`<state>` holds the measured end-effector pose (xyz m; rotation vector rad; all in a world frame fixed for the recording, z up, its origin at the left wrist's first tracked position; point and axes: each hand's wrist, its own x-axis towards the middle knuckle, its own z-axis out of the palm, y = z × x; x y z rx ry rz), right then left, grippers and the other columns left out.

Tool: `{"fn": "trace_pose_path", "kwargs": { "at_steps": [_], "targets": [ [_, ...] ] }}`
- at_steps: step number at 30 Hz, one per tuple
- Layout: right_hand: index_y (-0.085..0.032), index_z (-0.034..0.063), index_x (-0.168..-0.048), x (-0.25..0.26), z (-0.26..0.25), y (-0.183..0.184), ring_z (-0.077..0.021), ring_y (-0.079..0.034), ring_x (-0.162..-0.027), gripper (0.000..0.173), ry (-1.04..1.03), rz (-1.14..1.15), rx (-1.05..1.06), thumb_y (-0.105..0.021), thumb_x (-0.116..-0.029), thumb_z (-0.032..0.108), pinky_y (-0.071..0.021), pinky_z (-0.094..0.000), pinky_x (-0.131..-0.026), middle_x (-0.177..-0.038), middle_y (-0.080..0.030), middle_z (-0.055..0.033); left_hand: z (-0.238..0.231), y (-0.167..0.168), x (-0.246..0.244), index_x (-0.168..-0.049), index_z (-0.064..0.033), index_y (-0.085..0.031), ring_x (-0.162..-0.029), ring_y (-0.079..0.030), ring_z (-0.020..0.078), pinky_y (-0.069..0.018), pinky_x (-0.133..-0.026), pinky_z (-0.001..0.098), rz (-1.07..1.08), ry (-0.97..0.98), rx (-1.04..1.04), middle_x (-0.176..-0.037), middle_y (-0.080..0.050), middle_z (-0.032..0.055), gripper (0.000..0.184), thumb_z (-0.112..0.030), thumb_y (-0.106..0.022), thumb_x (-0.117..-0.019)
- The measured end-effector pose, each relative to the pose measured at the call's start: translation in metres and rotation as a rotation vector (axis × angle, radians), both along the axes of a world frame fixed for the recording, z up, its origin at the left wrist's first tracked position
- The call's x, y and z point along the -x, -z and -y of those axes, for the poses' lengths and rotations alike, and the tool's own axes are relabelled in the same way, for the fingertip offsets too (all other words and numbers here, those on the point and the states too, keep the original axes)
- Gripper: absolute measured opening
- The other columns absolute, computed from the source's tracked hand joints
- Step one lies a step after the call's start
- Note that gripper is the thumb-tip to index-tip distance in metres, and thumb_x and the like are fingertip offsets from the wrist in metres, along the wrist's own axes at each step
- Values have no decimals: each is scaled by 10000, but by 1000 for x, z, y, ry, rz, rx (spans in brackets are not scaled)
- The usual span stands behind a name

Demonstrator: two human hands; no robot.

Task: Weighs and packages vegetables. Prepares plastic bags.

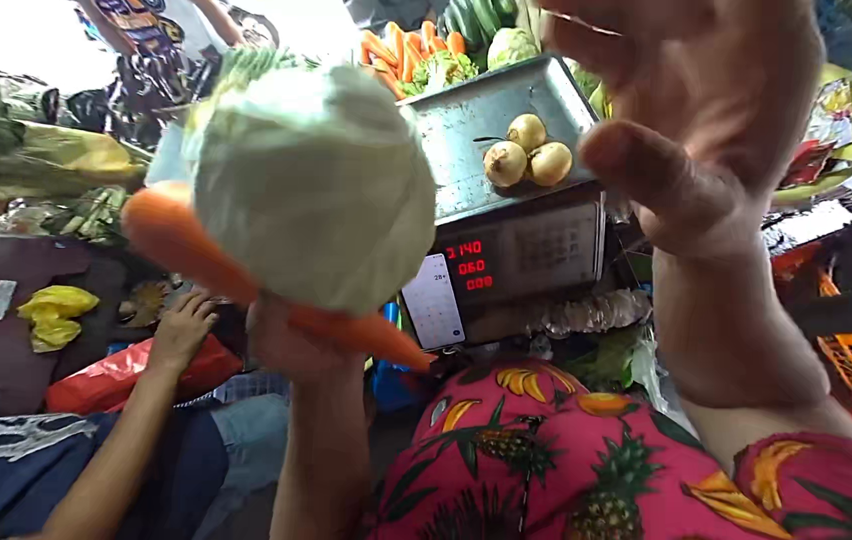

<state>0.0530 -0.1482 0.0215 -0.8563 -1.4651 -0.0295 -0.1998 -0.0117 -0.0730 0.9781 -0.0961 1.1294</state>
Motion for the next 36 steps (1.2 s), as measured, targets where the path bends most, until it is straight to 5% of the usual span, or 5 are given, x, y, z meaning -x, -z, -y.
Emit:
{"fn": "trace_pose_path", "kwargs": {
  "at_steps": [7,15,23,27,36],
  "targets": [
    [-150,-9,-1608,-9,62,166,-338,-310,-1513,1226,754,-97,611,-889,-727,417,-346,-479,-1210,-1637,-255,-257,9,75,89,-1179,-39,-701,-1084,-682,171,-540,-979,364,96,44,97,-1130,-731,91,437,-411,-621,-964],
    [-11,-61,-1604,-4,54,180,-466,-232,-1518,1355,899,47,590,-879,-604,226,-289,-545,-1221,-1637,-147,-348,9,70,105,-987,88,-674,-854,-716,208,-598,-793,314,219,2,309,-912,-717,171,450,-297,-789,-784],
    [-704,74,-1270,56,66,207,-240,-709,-949,337,402,295,633,-654,-996,266,-578,-459,-861,-1041,-745,-121,20,67,108,-952,20,-710,-805,-716,117,-581,-757,224,101,-123,233,-841,-736,82,374,-317,-798,-816],
    [-750,102,-1221,89,47,218,-233,-668,-624,305,139,489,664,-525,-1037,193,-534,-384,-568,-738,-699,-85,17,68,116,-978,89,-696,-803,-714,138,-586,-708,215,248,88,389,-901,-724,149,362,-177,-833,-776],
    [-736,42,-1212,130,6,217,-230,-650,-582,319,157,650,677,-529,-1029,201,-509,-364,-500,-691,-666,-70,26,62,125,-890,60,-664,-753,-696,85,-569,-698,193,178,-124,255,-781,-701,82,321,-239,-773,-843]
  ]
}}
